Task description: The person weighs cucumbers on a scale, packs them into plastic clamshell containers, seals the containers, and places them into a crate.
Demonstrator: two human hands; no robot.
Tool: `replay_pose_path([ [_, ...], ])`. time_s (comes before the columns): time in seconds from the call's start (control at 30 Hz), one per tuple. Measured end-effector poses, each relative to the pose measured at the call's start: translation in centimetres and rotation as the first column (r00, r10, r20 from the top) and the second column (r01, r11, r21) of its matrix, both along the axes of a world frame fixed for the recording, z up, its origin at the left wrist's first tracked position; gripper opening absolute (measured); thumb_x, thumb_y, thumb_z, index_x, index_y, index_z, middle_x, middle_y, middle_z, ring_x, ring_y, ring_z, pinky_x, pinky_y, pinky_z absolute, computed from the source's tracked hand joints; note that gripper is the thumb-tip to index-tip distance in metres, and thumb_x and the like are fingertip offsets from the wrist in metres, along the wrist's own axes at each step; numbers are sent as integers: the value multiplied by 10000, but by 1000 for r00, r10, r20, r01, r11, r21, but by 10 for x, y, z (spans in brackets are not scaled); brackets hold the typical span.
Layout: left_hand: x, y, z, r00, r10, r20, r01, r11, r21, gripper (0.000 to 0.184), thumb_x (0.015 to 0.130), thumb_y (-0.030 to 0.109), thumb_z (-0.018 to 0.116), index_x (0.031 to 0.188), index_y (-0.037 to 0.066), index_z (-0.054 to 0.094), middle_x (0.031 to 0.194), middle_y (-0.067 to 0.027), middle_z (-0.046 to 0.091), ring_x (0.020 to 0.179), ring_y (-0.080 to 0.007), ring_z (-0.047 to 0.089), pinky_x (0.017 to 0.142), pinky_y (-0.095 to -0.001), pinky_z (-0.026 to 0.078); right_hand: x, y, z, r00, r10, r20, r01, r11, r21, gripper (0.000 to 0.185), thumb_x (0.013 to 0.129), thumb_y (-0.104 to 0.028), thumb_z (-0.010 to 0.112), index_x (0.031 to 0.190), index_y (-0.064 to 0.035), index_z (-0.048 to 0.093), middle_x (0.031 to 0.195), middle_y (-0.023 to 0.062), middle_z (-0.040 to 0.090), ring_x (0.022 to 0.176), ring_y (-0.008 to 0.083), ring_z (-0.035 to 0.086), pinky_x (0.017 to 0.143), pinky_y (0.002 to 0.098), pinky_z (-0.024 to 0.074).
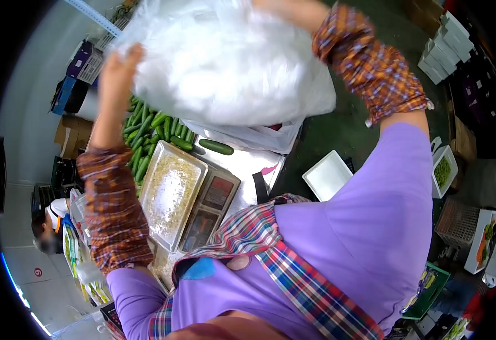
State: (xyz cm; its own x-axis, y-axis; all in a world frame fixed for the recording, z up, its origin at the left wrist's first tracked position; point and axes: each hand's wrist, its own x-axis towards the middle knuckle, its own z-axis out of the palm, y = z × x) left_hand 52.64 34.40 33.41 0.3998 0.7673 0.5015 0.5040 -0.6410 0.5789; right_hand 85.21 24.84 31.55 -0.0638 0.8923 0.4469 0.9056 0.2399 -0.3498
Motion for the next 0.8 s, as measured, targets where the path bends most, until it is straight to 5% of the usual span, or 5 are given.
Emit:
replay_pose_path([
  [0.17, 30, 21, -158, 743, -120, -659, 305, 937, 173, 488, 819, 460, 572, 1134, 88, 582, 1029, -140, 647, 937, -296, 620, 853, -406, 475, -22, 25, -150, 989, 62, 137, -17, 951, -309, 414, 785, -275, 600, 1109, -18, 577, 1096, 191, 601, 951, 379, 582, 843, 403, 459],
  [0.23, 34, 31, -241, 880, 77, -469, 266, 738, 620, 482, 837, 466, 528, 1123, 82, 585, 998, -160, 647, 920, -301, 622, 867, -432, 457, -45, 16, -151, 940, -85, 331, 155, 970, -190, 277, 809, -161, 522, 1013, -13, 637, 1010, 181, 623, 895, 343, 616, 746, 413, 499],
  [0.33, 40, 20, -242, 901, 29, -434, 127, 937, 326, 477, 837, 434, 544, 1149, 75, 569, 1090, -179, 610, 998, -319, 588, 869, -416, 447, -51, 27, -144, 891, -133, 435, 219, 963, -154, 229, 821, -117, 493, 903, -11, 679, 945, 186, 635, 870, 333, 631, 695, 424, 514],
  [0.43, 30, -3, -153, 818, -365, -445, 238, 918, -316, 473, 842, 408, 558, 1145, 46, 574, 1126, -190, 595, 1016, -362, 563, 860, -405, 446, -58, 31, -118, 907, -108, 406, 231, 935, -268, 235, 804, -172, 551, 932, -12, 665, 929, 183, 635, 868, 339, 629, 696, 427, 508],
  [0.8, -27, -85, 27, 928, 145, -343, -80, 977, 197, 306, 803, 267, 672, 709, -20, 620, 588, -110, 586, 539, -191, 579, 516, -296, 443, -118, -50, 25, 926, 356, 125, -374, 907, 192, 345, 773, -160, 667, 1077, -28, 570, 967, 133, 617, 894, 294, 604, 784, 378, 485],
])
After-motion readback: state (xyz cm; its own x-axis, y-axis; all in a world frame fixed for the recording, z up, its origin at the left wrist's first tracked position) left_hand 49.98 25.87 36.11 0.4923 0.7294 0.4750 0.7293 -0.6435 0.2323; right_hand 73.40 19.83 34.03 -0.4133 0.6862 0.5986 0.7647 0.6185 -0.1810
